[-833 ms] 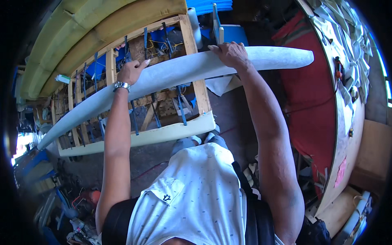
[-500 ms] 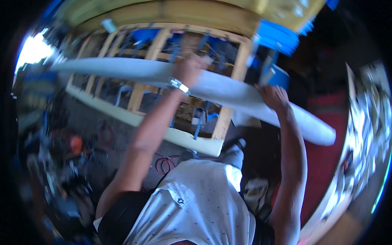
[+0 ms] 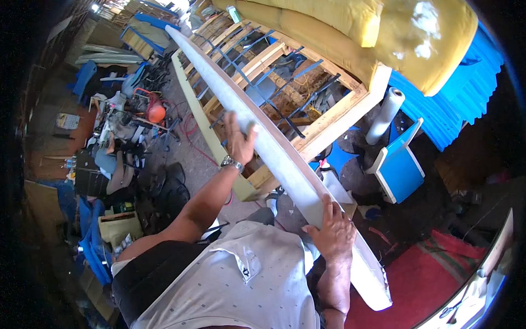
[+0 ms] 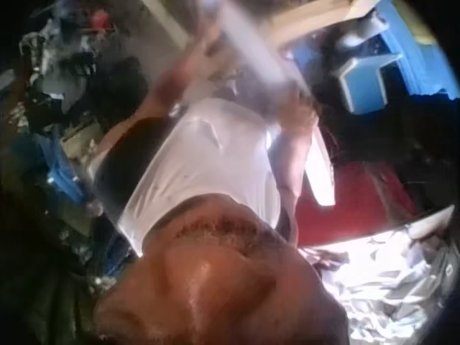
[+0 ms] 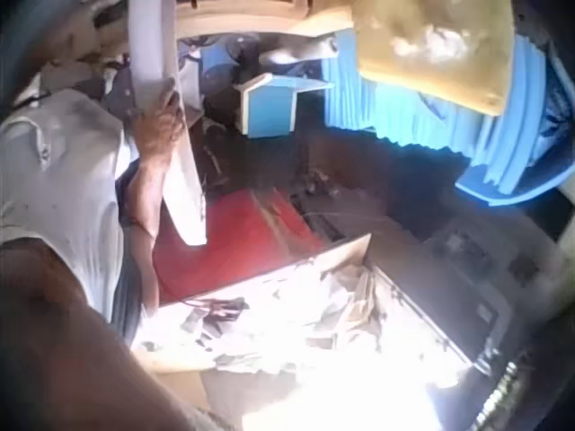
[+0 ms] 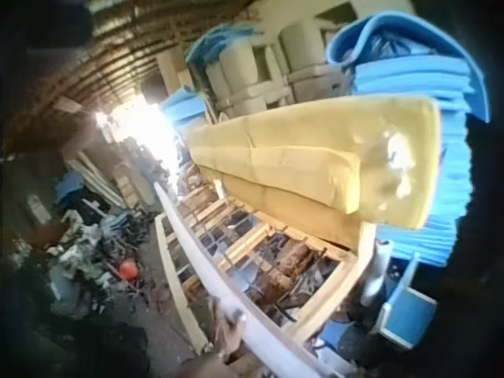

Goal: Stapling fabric onto a wooden panel and preparing foam components for sofa manufacturing.

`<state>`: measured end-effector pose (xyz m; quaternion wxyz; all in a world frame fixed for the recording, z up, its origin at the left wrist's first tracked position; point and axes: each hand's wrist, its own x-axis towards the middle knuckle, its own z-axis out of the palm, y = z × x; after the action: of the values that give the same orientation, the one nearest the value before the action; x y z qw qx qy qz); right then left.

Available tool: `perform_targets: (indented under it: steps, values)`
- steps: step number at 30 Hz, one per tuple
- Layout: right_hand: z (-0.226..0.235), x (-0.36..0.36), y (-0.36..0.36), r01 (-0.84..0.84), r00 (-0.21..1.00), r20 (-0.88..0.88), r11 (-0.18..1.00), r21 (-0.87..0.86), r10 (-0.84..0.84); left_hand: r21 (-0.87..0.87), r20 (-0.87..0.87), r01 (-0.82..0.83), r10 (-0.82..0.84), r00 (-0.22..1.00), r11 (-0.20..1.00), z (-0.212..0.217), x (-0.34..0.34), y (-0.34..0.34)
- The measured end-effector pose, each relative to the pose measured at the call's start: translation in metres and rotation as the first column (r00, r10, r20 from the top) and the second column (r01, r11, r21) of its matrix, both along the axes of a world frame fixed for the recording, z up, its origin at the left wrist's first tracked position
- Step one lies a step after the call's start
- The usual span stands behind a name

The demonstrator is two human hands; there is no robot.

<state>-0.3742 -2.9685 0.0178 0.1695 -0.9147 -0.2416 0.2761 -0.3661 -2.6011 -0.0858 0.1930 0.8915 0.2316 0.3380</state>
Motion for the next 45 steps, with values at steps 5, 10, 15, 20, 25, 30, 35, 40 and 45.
perform_targets:
  steps: [5, 10, 15, 20, 25, 30, 35, 40, 45]
  values:
    - [-0.036, 0.003, -0.051, -0.088, 0.995, 0.061, 0.986, 0.144, 0.08, -0.948, -0.069, -0.114, 0.156, 0.985, 0.299, -0.034, 0.009, -0.051]
    - [-0.038, 0.013, -0.071, -0.072, 0.992, 0.116, 0.971, 0.228, 0.047, -0.66, -0.083, -0.059, 0.005, 0.997, 0.749, -0.024, 0.001, -0.145]
    - [-0.02, 0.05, -0.08, -0.081, 0.997, 0.004, 0.97, 0.231, 0.082, 0.07, -0.429, 0.113, -0.073, 0.9, 0.991, 0.03, 0.015, -0.226]
    - [-0.026, 0.048, -0.091, -0.081, 0.992, 0.112, 0.978, 0.191, 0.061, 0.127, -0.556, 0.128, -0.036, 0.83, 0.984, 0.037, 0.022, -0.232]
    - [-0.016, 0.038, -0.13, -0.1, 0.991, 0.11, 0.971, 0.219, 0.077, 0.198, -0.565, 0.239, -0.088, 0.82, 0.951, 0.034, 0.02, -0.234]
    - [-0.02, -0.006, -0.219, 0.073, 0.977, 0.19, 0.99, 0.125, -0.096, 0.202, -0.535, 0.266, -0.121, 0.836, 0.942, 0.015, 0.01, -0.22]
    - [-0.001, -0.054, -0.363, 0.606, 0.781, 0.258, 0.79, -0.093, -0.569, 0.158, -0.605, 0.278, -0.13, 0.785, 0.947, 0.041, 0.053, -0.236]
    - [-0.077, -0.063, -0.432, 0.931, 0.365, -0.731, 0.246, 0.271, -0.576, 0.112, -0.645, 0.442, -0.273, 0.714, 0.89, 0.022, 0.097, -0.214]
    - [-0.191, -0.038, -0.381, 0.865, 0.412, -0.726, -0.015, 0.502, -0.551, 0.023, -0.708, 0.352, -0.233, 0.667, 0.936, -0.041, 0.045, -0.247]
